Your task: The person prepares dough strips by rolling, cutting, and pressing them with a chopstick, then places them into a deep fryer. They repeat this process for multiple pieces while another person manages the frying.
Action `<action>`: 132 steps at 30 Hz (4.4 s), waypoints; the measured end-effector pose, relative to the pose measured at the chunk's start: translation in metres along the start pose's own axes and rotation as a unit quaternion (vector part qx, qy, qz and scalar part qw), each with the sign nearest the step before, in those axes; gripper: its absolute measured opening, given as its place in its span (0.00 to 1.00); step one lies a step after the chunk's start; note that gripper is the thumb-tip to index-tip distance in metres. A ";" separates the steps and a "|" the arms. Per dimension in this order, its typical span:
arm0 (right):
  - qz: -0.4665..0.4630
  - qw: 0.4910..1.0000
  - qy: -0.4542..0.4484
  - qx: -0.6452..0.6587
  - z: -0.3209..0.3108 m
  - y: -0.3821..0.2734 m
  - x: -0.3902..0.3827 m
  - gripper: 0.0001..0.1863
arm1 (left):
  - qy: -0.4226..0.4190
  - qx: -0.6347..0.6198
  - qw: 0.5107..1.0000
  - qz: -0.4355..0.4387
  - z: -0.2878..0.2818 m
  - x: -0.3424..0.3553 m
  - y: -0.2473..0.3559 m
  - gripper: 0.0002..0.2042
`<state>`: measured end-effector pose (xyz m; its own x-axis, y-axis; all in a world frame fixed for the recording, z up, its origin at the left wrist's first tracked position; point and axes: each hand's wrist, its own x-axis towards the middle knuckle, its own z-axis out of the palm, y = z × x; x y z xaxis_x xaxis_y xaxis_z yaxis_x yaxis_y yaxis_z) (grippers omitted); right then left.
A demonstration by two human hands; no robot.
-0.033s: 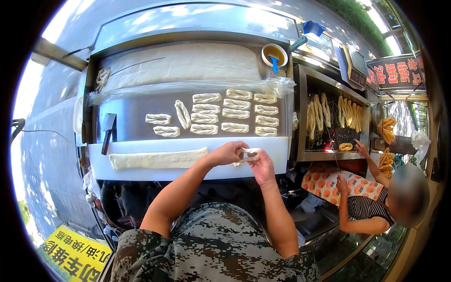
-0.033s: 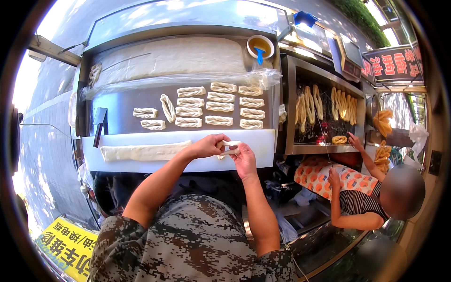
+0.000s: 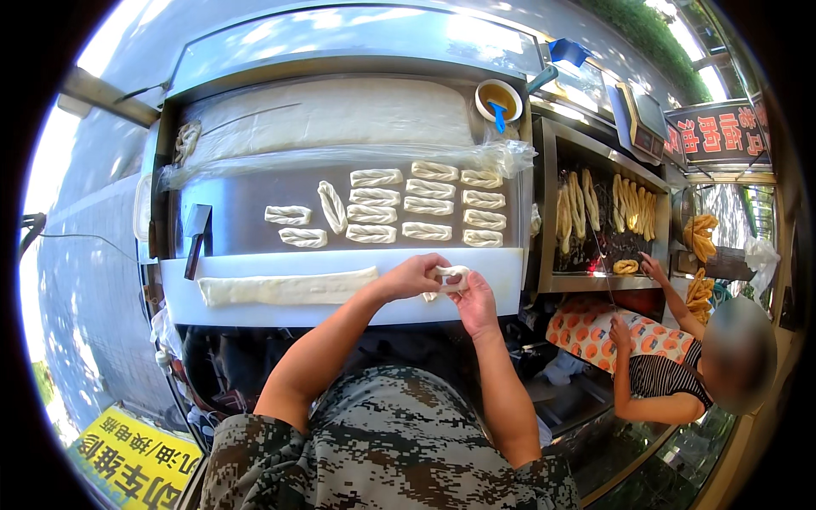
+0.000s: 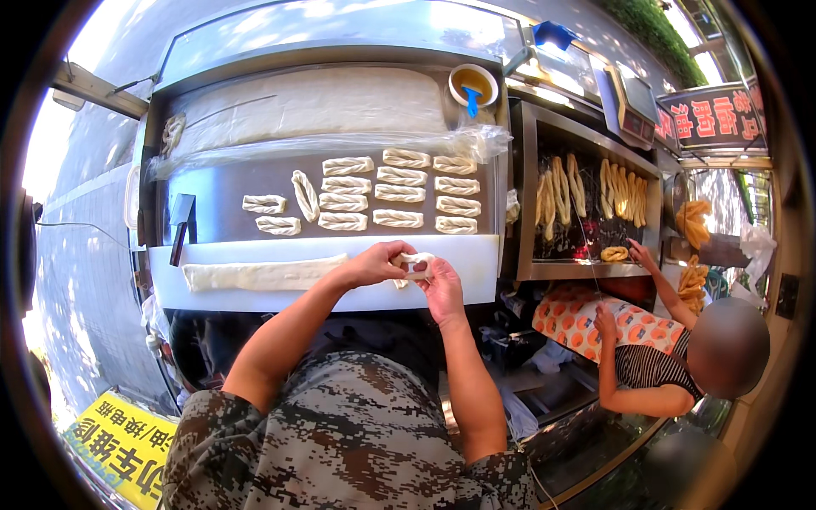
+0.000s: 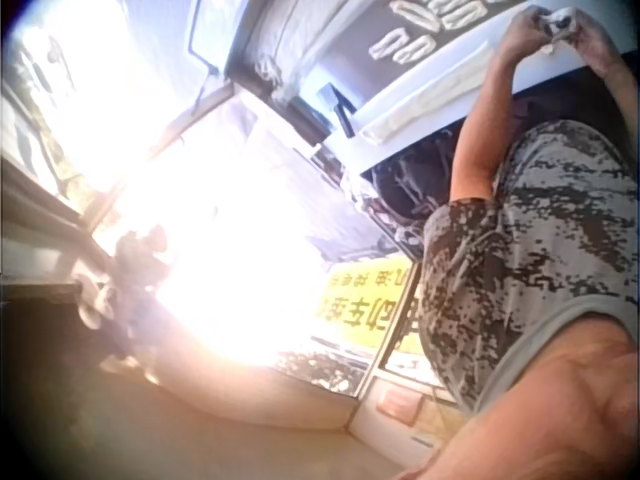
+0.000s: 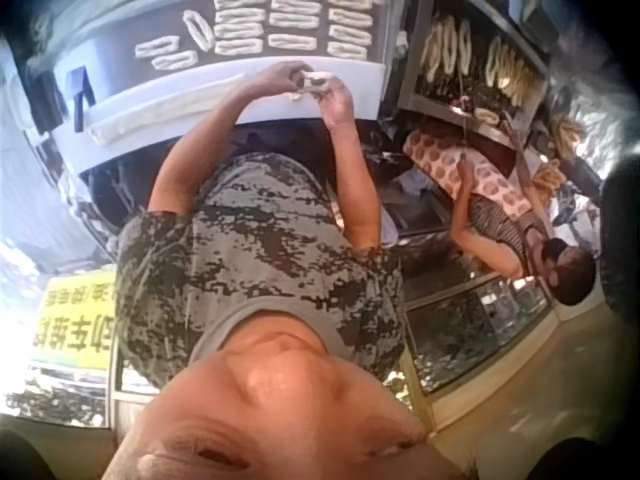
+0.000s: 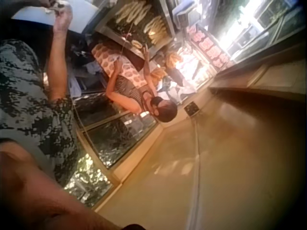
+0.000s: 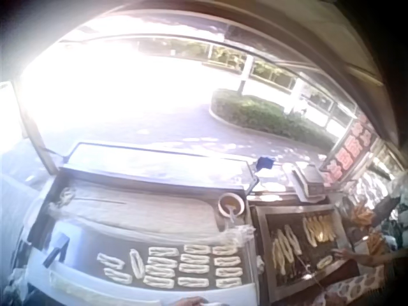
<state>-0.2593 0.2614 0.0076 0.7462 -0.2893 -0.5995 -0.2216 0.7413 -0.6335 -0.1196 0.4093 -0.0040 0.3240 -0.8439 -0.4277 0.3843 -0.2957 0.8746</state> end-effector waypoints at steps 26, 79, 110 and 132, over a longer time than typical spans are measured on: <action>0.036 0.936 0.010 -0.350 0.159 0.102 0.103 0.10 | 0.372 -0.324 0.869 -0.028 -0.154 -0.116 -0.048 0.16; -0.018 0.962 0.132 -0.239 0.041 0.057 0.023 0.20 | 0.320 0.006 0.947 -0.028 -0.042 -0.049 -0.053 0.17; -0.093 0.884 -0.067 -0.453 0.205 0.156 0.080 0.15 | 0.632 0.181 0.751 -0.059 -0.251 -0.315 -0.093 0.20; -0.111 0.686 0.102 -0.712 0.129 0.157 0.036 0.25 | 0.683 0.288 0.666 -0.087 -0.209 -0.319 -0.153 0.19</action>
<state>-0.1865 0.4454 -0.0506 0.7894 -0.4866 -0.3743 -0.6138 -0.6353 -0.4686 -0.1008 0.8178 -0.0493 0.9528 0.3037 0.0013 0.2512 -0.7903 0.5588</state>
